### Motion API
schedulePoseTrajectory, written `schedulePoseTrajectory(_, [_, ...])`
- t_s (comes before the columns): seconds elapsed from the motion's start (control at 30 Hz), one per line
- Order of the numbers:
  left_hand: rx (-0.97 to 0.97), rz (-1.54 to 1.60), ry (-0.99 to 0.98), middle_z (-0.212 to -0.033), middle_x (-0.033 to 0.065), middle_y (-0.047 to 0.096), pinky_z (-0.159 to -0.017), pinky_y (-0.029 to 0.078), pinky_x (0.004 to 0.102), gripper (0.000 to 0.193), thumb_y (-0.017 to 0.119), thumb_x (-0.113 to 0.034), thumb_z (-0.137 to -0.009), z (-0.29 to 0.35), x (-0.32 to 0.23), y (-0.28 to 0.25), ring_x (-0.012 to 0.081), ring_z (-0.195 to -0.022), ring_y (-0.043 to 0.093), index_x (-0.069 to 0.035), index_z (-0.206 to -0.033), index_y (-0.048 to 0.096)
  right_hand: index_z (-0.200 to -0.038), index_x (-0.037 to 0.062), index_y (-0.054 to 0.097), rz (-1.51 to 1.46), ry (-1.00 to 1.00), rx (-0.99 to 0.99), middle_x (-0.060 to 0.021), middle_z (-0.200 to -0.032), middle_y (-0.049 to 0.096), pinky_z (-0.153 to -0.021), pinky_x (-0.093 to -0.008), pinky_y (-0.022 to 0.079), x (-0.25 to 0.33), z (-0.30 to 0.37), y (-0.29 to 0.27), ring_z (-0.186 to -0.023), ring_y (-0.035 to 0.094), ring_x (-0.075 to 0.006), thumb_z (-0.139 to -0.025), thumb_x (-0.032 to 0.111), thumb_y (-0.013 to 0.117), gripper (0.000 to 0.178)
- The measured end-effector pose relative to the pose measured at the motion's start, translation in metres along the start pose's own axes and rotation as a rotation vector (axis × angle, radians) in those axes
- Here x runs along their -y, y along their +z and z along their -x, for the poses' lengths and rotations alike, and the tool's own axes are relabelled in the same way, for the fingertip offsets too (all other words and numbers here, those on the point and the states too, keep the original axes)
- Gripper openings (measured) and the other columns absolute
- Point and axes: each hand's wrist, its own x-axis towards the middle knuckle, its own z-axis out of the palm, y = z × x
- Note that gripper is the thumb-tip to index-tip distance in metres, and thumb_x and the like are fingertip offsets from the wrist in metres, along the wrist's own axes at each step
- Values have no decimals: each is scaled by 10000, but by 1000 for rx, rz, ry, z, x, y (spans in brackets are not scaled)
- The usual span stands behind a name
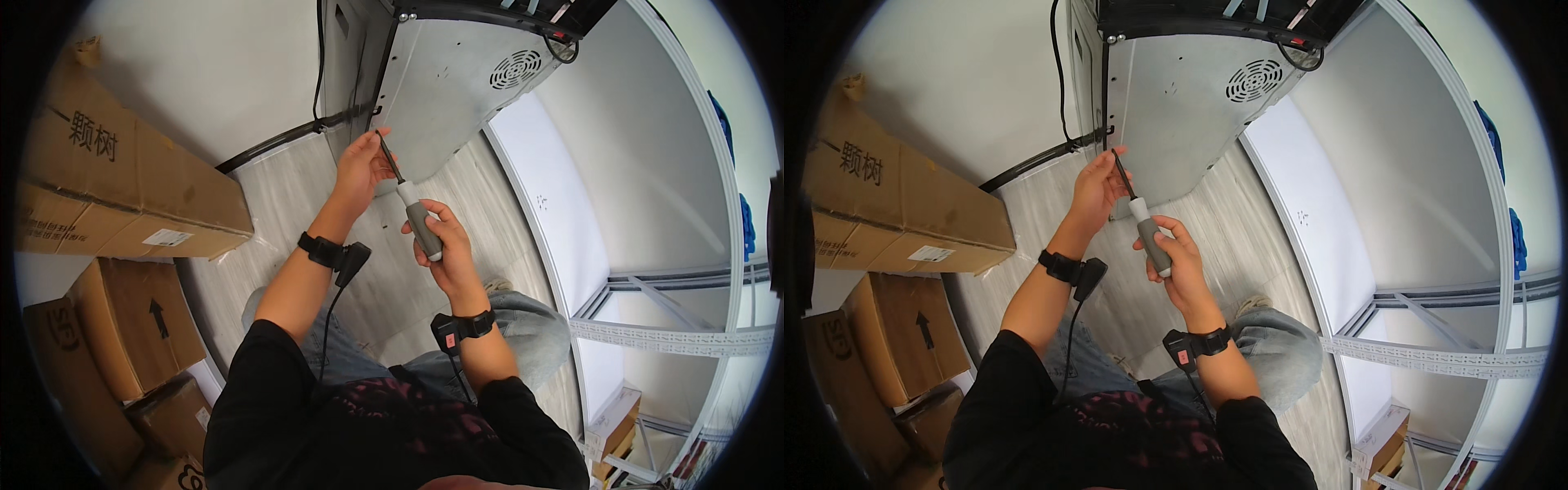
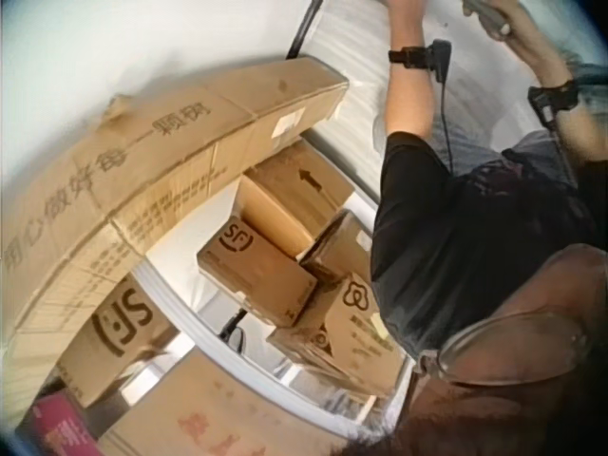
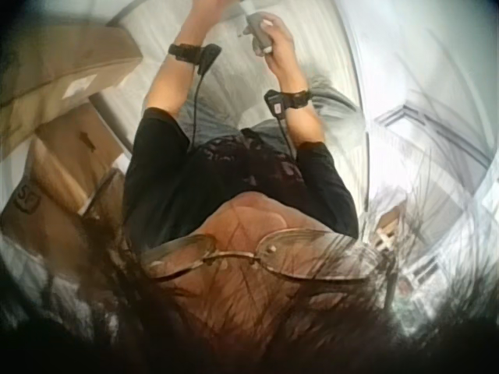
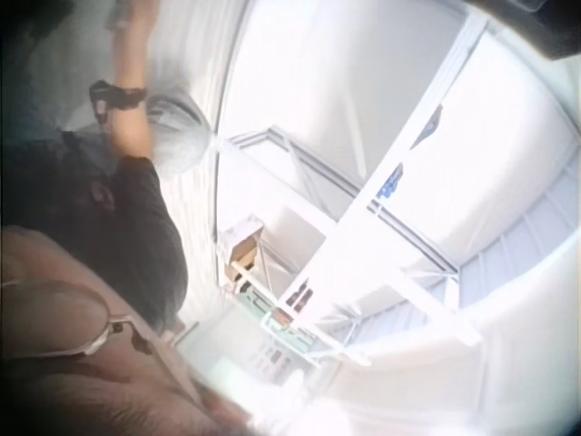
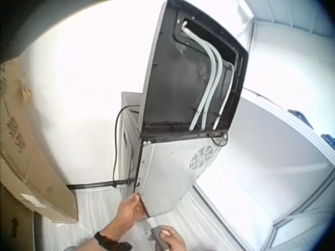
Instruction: The person uses a screwdriver to remove screws from the back panel of a white electronic device, detaches the panel, and then wipes the interior with a blue cloth. The task occurs in a storage area with stacked cardboard boxes and metal shelving.
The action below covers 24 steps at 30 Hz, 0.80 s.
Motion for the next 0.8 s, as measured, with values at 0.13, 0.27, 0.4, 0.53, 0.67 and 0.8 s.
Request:
schedulePoseTrajectory(0.13, [-45,-27,0,-786,18,638,-650,495,281,323,465,-271,-996,-8,1,-10,110,-709,606,-51,-1213,559,-1201,72,480,-55,7,-32,-134,-902,652,-414,-234,333,-9,-6,10,-472,506,-132,-937,190,463,289])
schedulePoseTrajectory(0.27, [-23,-24,12,-774,18,631,-629,487,268,316,483,-276,-988,-13,2,-14,101,-689,594,-52,-1190,578,-1204,64,473,-83,16,-9,-130,-898,645,-422,-235,335,-8,-10,11,-475,499,-132,-936,210,445,306])
schedulePoseTrajectory(0.4, [-9,-21,34,-783,21,638,-611,479,254,317,490,-280,-985,-13,3,-14,99,-668,590,-54,-1189,580,-1206,68,468,-328,96,12,-128,-902,634,-432,-235,339,-12,-14,5,-488,494,-129,-938,236,433,319])
schedulePoseTrajectory(0.53, [-60,-23,6,-806,21,650,-597,482,248,296,505,-263,-981,-8,-3,-11,99,-656,595,-57,-1176,587,-1217,70,455,-224,66,0,-109,-898,616,-453,-233,369,-7,-16,5,-507,483,-121,-904,162,519,333])
schedulePoseTrajectory(0.67, [-72,-92,13,-805,15,644,-587,487,240,263,545,-212,-960,-9,-1,-6,94,-659,593,-57,-1169,587,-1214,69,446,428,-237,-157,-61,-909,574,-480,-235,415,-21,-21,11,-602,523,-122,-852,79,607,397])
schedulePoseTrajectory(0.8, [-86,-156,26,-813,13,642,-596,493,240,257,553,-178,-952,-12,-3,-10,92,-670,595,-52,-1175,580,-1260,66,405,243,-45,-132,-49,-925,545,-481,-240,451,-15,-15,19,-746,601,-151,-882,144,595,430])
